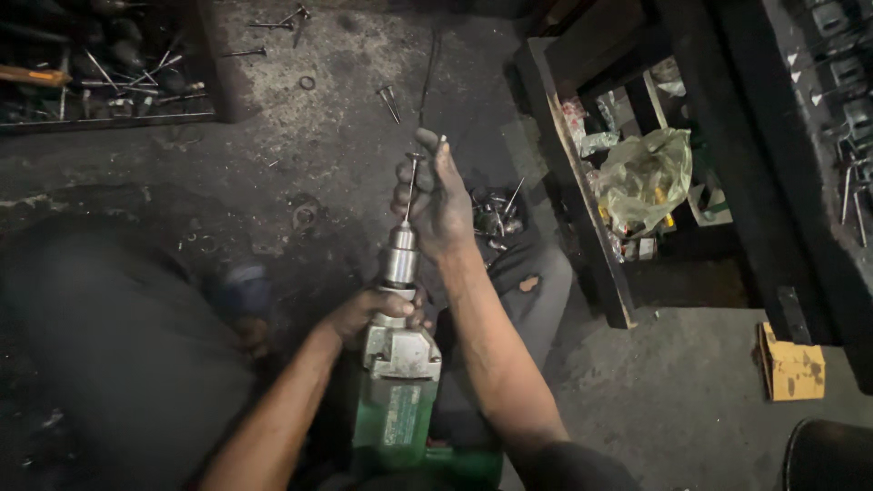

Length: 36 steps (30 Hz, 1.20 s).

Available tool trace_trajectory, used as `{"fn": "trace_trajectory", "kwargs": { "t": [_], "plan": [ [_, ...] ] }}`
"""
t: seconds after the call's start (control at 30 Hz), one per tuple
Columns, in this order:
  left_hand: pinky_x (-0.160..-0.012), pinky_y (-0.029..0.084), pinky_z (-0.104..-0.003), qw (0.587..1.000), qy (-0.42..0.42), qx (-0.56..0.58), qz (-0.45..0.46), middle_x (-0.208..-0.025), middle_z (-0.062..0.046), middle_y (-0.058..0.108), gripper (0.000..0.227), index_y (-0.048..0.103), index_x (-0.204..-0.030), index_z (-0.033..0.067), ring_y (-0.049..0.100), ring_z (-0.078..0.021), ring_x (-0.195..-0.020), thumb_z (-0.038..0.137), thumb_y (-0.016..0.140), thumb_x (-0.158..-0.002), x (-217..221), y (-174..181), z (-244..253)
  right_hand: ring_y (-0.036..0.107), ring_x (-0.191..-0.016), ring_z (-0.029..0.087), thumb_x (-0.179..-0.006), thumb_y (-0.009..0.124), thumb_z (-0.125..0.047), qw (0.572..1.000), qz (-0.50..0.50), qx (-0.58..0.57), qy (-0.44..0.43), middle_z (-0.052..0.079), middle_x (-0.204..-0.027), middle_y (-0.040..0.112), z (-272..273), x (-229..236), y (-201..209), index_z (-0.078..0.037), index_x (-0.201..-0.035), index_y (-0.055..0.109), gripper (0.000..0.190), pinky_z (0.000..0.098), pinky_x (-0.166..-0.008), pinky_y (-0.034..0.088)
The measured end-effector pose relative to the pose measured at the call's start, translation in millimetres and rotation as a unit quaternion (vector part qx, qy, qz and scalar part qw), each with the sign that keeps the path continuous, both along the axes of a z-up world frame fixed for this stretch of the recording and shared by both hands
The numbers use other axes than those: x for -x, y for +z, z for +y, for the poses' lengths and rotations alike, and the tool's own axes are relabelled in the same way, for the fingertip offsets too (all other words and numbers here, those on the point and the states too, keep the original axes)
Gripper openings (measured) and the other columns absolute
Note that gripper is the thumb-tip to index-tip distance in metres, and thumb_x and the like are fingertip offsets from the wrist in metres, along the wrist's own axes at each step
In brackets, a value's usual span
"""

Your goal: The person sits on the floor and uses a wrench to tighten the chuck of a green power drill. They repeatedly pick up the wrench from the floor, apply it to the drill chuck, and rotate it to secure the mechanism.

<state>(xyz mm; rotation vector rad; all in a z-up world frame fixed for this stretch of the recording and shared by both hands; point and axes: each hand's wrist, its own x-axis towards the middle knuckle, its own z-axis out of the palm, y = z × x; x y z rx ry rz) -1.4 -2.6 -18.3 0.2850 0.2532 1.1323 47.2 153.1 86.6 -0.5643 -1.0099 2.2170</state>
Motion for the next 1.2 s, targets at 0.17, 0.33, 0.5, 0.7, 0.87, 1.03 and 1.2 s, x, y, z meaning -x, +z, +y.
{"fn": "trace_trajectory", "kwargs": {
  "t": [0.17, 0.33, 0.5, 0.7, 0.87, 1.03, 1.2],
  "plan": [
    [-0.099, 0.053, -0.048, 1.000, -0.017, 0.024, 0.012, -0.087, -0.010, 0.067, 0.040, 0.058, -0.108, 0.0062, 0.067, -0.0283, -0.102, 0.020, 0.077, -0.075, -0.9, -16.5, 3.3, 0.051, -0.066, 0.014, -0.109, 0.056, -0.040, 0.997, 0.074, 0.013, 0.009, 0.007, -0.091, 0.058, 6.5, 0.9, -9.2, -0.016, -0.122, 0.053, 0.028, 0.0283, -0.057, 0.041],
    [-0.104, 0.051, -0.046, 0.999, 0.006, -0.005, 0.039, -0.087, -0.009, 0.066, 0.040, 0.060, -0.112, 0.0045, 0.065, -0.0279, -0.096, 0.019, 0.075, -0.079, 1.4, -19.4, 3.9, 0.051, -0.066, 0.013, -0.107, 0.059, -0.038, 0.997, 0.067, 0.025, 0.012, 0.006, -0.094, 0.058, 5.8, 1.5, -6.3, -0.018, -0.118, 0.052, 0.024, 0.0274, -0.057, 0.040],
    [-0.103, 0.049, -0.046, 1.000, 0.005, -0.003, 0.010, -0.085, -0.009, 0.066, 0.037, 0.059, -0.108, 0.0046, 0.066, -0.0274, -0.098, 0.018, 0.075, -0.077, 3.8, -14.1, 3.2, 0.050, -0.063, 0.012, -0.105, 0.061, -0.038, 0.998, 0.065, 0.017, 0.003, 0.005, -0.090, 0.055, 2.5, 5.0, -0.5, -0.019, -0.120, 0.053, 0.025, 0.0266, -0.053, 0.040],
    [-0.104, 0.049, -0.047, 0.999, 0.008, -0.032, 0.011, -0.086, -0.009, 0.066, 0.035, 0.061, -0.107, 0.0028, 0.065, -0.0270, -0.096, 0.019, 0.074, -0.079, 8.1, -4.5, 2.7, 0.052, -0.069, 0.013, -0.109, 0.059, -0.037, 0.999, 0.045, 0.001, 0.012, 0.005, -0.097, 0.056, -0.8, 3.6, 4.1, -0.018, -0.121, 0.051, 0.024, 0.0271, -0.057, 0.042],
    [-0.103, 0.052, -0.065, 0.999, -0.007, -0.045, -0.023, -0.082, -0.006, 0.063, 0.032, 0.059, -0.102, 0.0042, 0.066, -0.0254, -0.097, 0.018, 0.075, -0.079, 9.0, -1.9, 4.2, 0.057, -0.074, 0.017, -0.106, 0.056, -0.039, 0.998, 0.045, 0.018, 0.039, 0.006, -0.101, 0.056, -3.5, 3.2, 4.0, -0.022, -0.123, 0.048, 0.025, 0.0305, -0.059, 0.046],
    [-0.103, 0.050, -0.068, 1.000, -0.003, -0.026, -0.014, -0.082, -0.007, 0.063, 0.032, 0.058, -0.103, 0.0048, 0.066, -0.0255, -0.098, 0.019, 0.074, -0.079, 5.0, -2.6, 4.7, 0.056, -0.071, 0.017, -0.106, 0.057, -0.039, 0.996, 0.068, 0.008, 0.058, 0.006, -0.101, 0.056, -2.6, 0.6, 1.8, -0.025, -0.125, 0.046, 0.026, 0.0296, -0.057, 0.046],
    [-0.098, 0.053, -0.064, 1.000, 0.010, -0.020, -0.017, -0.081, -0.007, 0.062, 0.033, 0.059, -0.103, 0.0037, 0.067, -0.0271, -0.096, 0.019, 0.075, -0.078, 4.5, -4.4, 3.5, 0.059, -0.066, 0.017, -0.104, 0.062, -0.039, 0.997, 0.053, -0.016, 0.048, 0.006, -0.101, 0.056, 1.2, 1.1, -3.9, -0.024, -0.124, 0.045, 0.030, 0.0280, -0.051, 0.046]
  ]
}}
